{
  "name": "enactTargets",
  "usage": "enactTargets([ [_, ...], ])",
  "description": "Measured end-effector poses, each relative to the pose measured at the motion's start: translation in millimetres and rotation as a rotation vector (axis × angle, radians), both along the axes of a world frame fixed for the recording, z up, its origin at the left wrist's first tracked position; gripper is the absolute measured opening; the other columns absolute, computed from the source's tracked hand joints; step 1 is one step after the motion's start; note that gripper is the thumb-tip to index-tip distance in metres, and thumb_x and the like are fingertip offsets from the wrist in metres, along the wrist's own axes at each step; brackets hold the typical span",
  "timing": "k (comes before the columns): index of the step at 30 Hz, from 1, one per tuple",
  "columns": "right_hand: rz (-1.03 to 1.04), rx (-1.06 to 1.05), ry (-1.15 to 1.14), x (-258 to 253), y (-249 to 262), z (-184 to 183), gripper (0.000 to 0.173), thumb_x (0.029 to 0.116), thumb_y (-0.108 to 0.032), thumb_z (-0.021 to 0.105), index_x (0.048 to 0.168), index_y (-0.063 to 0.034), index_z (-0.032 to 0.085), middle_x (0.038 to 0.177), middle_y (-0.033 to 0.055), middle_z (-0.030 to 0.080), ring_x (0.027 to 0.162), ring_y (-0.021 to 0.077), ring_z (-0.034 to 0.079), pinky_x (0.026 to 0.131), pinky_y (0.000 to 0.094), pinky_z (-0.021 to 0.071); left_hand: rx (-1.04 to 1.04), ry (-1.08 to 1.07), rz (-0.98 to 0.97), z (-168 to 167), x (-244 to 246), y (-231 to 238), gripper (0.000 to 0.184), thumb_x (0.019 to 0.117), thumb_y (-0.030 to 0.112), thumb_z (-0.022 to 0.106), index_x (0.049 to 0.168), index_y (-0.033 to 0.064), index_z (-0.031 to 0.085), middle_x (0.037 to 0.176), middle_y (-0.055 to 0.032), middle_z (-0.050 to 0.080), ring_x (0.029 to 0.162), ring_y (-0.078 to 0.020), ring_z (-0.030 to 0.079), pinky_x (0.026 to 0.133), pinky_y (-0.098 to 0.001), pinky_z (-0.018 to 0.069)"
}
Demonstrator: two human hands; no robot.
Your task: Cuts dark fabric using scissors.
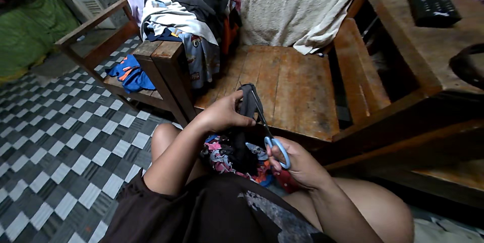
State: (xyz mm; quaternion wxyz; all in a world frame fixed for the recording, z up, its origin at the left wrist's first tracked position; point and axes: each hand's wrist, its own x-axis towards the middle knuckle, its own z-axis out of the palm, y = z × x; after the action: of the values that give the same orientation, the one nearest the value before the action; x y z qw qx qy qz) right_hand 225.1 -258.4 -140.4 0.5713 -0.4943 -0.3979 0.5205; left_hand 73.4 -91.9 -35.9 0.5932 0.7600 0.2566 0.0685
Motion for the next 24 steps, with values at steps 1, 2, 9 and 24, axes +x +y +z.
enactTargets([
  [1, -0.001, -0.001, -0.002, 0, 0, 0, 0.012, 0.0984, -0.025, 0.059, 0.088, -0.0179, 0.059, 0.059, -0.0145, 0.055, 0.050, -0.0042, 0.051, 0.051, 0.0107, 0.0441, 0.004, -0.050, 0.022, -2, -1, 0, 0.051, 0.0912, 0.002, 0.070, 0.138, 0.0025, 0.049, 0.109, -0.0070, 0.067, 0.092, -0.0074, 0.067, 0.084, -0.0267, 0.0571],
  [2, -0.001, 0.000, -0.002, 0, 0, 0, 0.012, 0.0984, -0.025, 0.059, 0.088, -0.0179, 0.059, 0.059, -0.0145, 0.055, 0.050, -0.0043, 0.052, 0.051, 0.0105, 0.0441, 0.001, -0.102, 0.060, -5, 0, 0, 0.044, 0.0941, 0.004, 0.067, 0.135, 0.0012, 0.052, 0.109, -0.0066, 0.067, 0.092, -0.0068, 0.065, 0.085, -0.0263, 0.0559],
  [9, 0.007, 0.018, 0.039, -1, 0, -1, 0.011, 0.0966, -0.024, 0.063, 0.087, -0.0185, 0.061, 0.060, -0.0136, 0.057, 0.050, -0.0040, 0.053, 0.051, 0.0111, 0.0454, -0.205, -0.352, 0.358, -29, 10, -2, 0.022, 0.0991, -0.002, 0.057, 0.120, -0.0004, 0.063, 0.101, -0.0049, 0.069, 0.089, -0.0088, 0.066, 0.084, -0.0281, 0.0552],
  [24, 0.027, 0.072, 0.103, 0, -1, -5, 0.036, 0.0871, -0.050, 0.075, 0.091, -0.0177, 0.061, 0.064, -0.0127, 0.059, 0.054, -0.0030, 0.055, 0.055, 0.0119, 0.0470, -0.267, -0.306, 0.179, -30, 10, -6, 0.047, 0.0911, -0.010, 0.061, 0.136, 0.0005, 0.051, 0.097, -0.0036, 0.069, 0.086, -0.0084, 0.067, 0.084, -0.0280, 0.0572],
])
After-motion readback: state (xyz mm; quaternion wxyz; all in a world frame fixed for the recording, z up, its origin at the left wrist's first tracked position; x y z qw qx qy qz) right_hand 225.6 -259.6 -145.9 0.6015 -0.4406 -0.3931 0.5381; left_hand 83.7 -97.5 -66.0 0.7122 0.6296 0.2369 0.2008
